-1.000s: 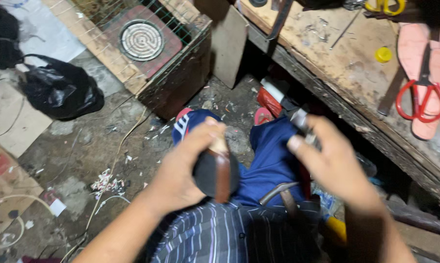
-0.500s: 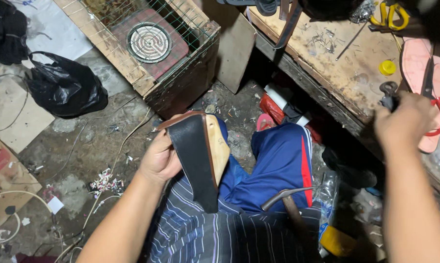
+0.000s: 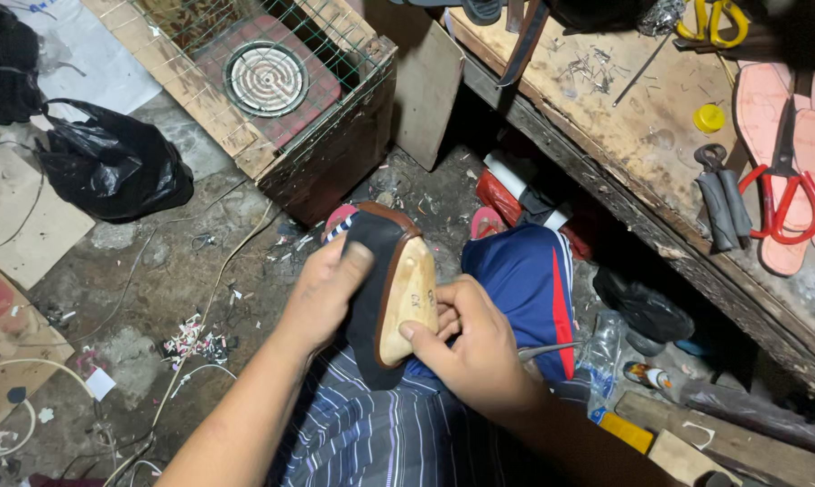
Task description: The person sits on the floor with a shoe upper stretched over a wooden last on their lap. They use pincers to pull and hold the upper material, then hammer the edges to set it, turning the shoe repeatedly to work around the toe and sides.
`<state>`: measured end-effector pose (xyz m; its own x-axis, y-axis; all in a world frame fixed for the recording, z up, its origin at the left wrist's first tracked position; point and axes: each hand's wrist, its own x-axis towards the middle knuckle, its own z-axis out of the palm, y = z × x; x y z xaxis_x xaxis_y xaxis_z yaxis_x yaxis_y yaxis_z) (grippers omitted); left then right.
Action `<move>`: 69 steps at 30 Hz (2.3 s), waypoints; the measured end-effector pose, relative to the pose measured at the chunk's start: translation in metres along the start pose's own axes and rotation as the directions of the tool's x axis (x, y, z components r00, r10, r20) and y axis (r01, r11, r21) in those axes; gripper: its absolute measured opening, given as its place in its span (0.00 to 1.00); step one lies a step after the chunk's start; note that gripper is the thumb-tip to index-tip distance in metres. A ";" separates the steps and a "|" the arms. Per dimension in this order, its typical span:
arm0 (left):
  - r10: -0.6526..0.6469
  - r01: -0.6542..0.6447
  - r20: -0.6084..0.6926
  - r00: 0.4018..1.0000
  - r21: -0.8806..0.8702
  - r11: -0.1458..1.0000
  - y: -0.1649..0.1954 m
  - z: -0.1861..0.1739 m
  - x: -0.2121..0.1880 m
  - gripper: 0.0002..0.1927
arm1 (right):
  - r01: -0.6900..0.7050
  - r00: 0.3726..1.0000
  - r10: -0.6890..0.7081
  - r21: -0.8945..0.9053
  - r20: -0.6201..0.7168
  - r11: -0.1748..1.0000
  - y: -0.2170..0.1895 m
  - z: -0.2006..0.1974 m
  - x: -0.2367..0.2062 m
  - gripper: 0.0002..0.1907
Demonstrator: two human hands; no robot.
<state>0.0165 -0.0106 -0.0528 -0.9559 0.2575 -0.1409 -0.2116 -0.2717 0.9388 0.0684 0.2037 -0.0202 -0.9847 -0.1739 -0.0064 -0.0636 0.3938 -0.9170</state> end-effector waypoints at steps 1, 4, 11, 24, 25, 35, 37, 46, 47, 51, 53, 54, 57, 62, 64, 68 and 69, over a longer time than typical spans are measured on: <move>-0.011 0.014 0.038 0.999 -0.055 0.998 0.002 -0.003 -0.001 0.24 | 0.045 0.998 -0.048 0.065 0.044 0.997 -0.008 -0.004 0.001 0.18; -0.036 0.059 0.124 0.992 -0.191 0.980 0.006 -0.011 -0.005 0.25 | 0.256 0.957 -0.273 0.158 0.097 0.954 -0.020 -0.014 0.008 0.12; -0.060 0.120 0.298 0.953 -0.185 0.975 0.005 -0.005 -0.004 0.27 | -0.081 0.990 -0.010 0.623 0.142 0.778 0.009 -0.015 0.037 0.28; -0.064 0.071 0.226 0.972 -0.023 0.997 0.007 0.012 -0.012 0.26 | 0.009 0.993 -0.064 0.475 0.101 0.880 0.029 -0.013 0.035 0.24; -0.057 0.057 0.165 0.985 0.000 0.998 0.006 0.013 -0.010 0.24 | 0.166 0.982 -0.184 0.299 0.032 0.940 0.027 -0.012 0.038 0.22; -0.068 0.076 -0.085 0.994 0.100 0.992 -0.012 0.016 -0.004 0.17 | 0.372 0.878 -0.415 -0.206 -0.237 0.905 0.023 0.017 0.042 0.25; -0.090 0.105 -0.136 0.987 0.105 0.989 -0.017 0.017 -0.004 0.16 | 0.294 0.921 -0.329 -0.182 -0.207 0.938 0.035 0.020 0.043 0.25; -0.005 0.041 -0.387 0.922 0.084 0.996 0.013 0.008 0.005 0.18 | -0.285 0.958 0.145 0.805 0.246 0.520 0.057 0.036 0.031 0.31; 0.070 0.000 -0.337 0.939 0.205 0.979 0.018 0.011 -0.003 0.17 | -0.363 0.926 0.225 0.876 0.303 0.318 0.059 0.033 0.032 0.30; 0.291 -0.241 -0.337 0.895 0.181 0.953 0.026 0.026 -0.010 0.24 | -0.439 0.898 0.038 0.897 0.438 0.045 0.067 0.018 0.036 0.29; -0.226 0.210 -0.096 0.969 -0.154 0.965 0.027 0.022 0.002 0.18 | -0.482 0.869 0.173 0.872 0.464 0.081 0.067 0.012 0.036 0.26; -0.443 0.448 0.082 0.893 -0.265 0.854 0.026 0.018 0.007 0.17 | -0.510 0.858 0.240 0.805 0.454 0.304 0.066 0.007 0.035 0.25; -0.436 0.459 0.150 0.888 -0.202 0.865 0.020 0.007 0.019 0.18 | -0.454 0.885 0.381 0.313 0.268 0.834 0.057 -0.016 0.024 0.24; -0.051 -0.086 0.152 0.987 0.769 0.634 0.005 0.012 0.037 0.24 | -0.383 0.907 0.420 -0.436 -0.012 0.815 0.046 -0.072 -0.040 0.23; 0.013 -0.193 0.207 0.978 0.887 0.420 0.001 0.020 0.042 0.27 | -0.220 0.960 0.278 -0.524 0.035 0.823 0.048 -0.080 -0.076 0.27; -0.096 -0.233 0.273 0.957 0.925 0.301 -0.005 0.039 0.057 0.24 | -0.404 0.891 0.453 -0.408 0.027 0.818 0.065 -0.073 -0.104 0.28; -0.133 -0.232 0.274 0.953 0.936 0.263 -0.006 0.045 0.061 0.22 | -0.463 0.863 0.506 -0.401 0.001 0.791 0.067 -0.072 -0.105 0.26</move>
<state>-0.0317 0.0488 -0.0529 -0.8267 0.5352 -0.1735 0.3567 0.7371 0.5740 0.1562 0.3133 -0.0521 -0.8816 0.0483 -0.4695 0.3407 0.7535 -0.5622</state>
